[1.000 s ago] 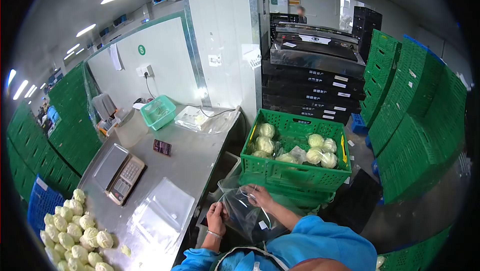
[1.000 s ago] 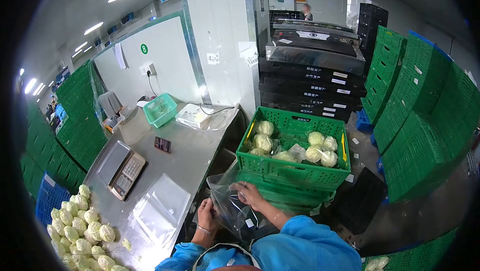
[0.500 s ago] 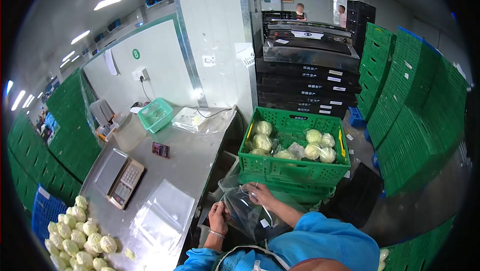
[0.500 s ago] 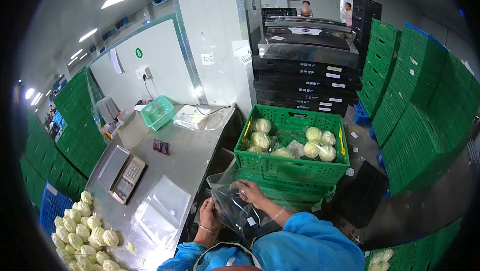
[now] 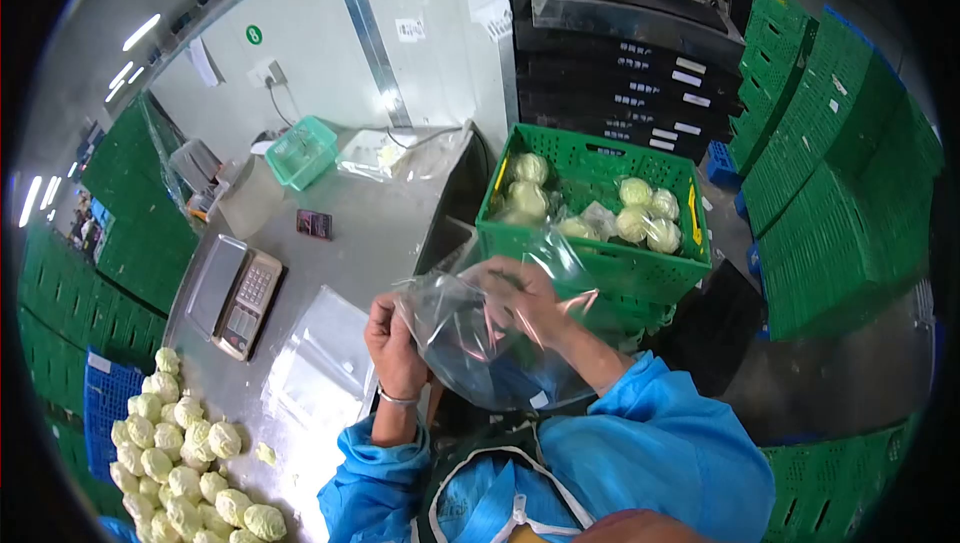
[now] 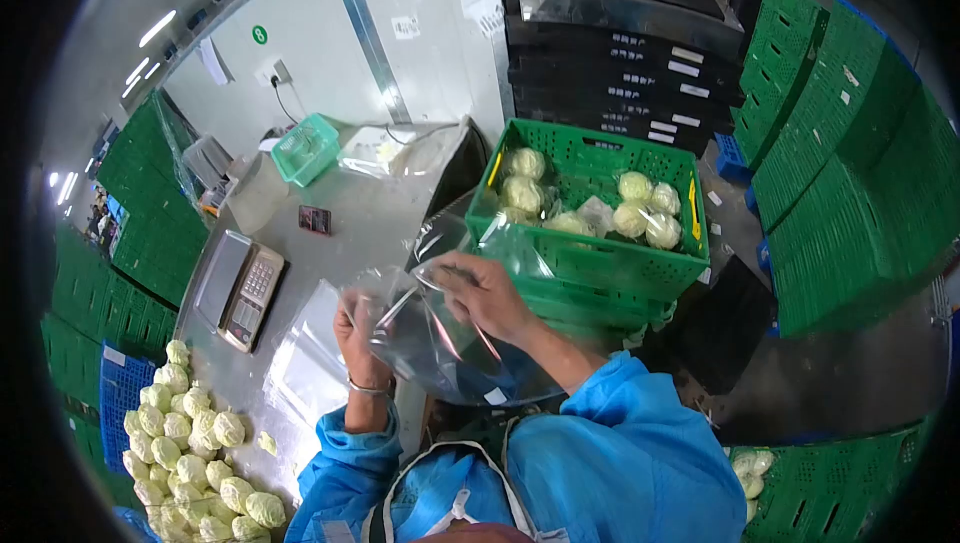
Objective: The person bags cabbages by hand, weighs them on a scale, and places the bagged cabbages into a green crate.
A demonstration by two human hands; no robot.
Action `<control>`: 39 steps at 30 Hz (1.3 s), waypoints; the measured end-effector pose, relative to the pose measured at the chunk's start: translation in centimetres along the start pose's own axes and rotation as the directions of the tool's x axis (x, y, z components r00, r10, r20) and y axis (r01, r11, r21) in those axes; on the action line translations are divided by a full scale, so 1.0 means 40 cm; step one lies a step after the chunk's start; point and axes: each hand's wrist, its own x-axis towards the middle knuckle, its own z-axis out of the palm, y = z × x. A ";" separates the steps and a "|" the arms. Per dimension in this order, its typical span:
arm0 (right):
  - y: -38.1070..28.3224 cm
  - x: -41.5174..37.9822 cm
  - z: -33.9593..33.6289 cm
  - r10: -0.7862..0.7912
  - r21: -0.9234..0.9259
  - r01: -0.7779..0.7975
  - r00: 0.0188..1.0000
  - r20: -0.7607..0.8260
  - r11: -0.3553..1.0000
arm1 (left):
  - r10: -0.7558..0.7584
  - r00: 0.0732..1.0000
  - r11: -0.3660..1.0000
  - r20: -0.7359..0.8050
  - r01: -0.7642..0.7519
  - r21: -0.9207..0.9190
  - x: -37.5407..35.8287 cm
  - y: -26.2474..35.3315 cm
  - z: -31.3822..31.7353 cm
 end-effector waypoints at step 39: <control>0.098 -0.367 -0.524 0.064 0.007 -0.072 0.822 -0.566 0.997 | -0.197 0.864 0.944 0.464 0.040 0.326 -0.237 -0.734 0.393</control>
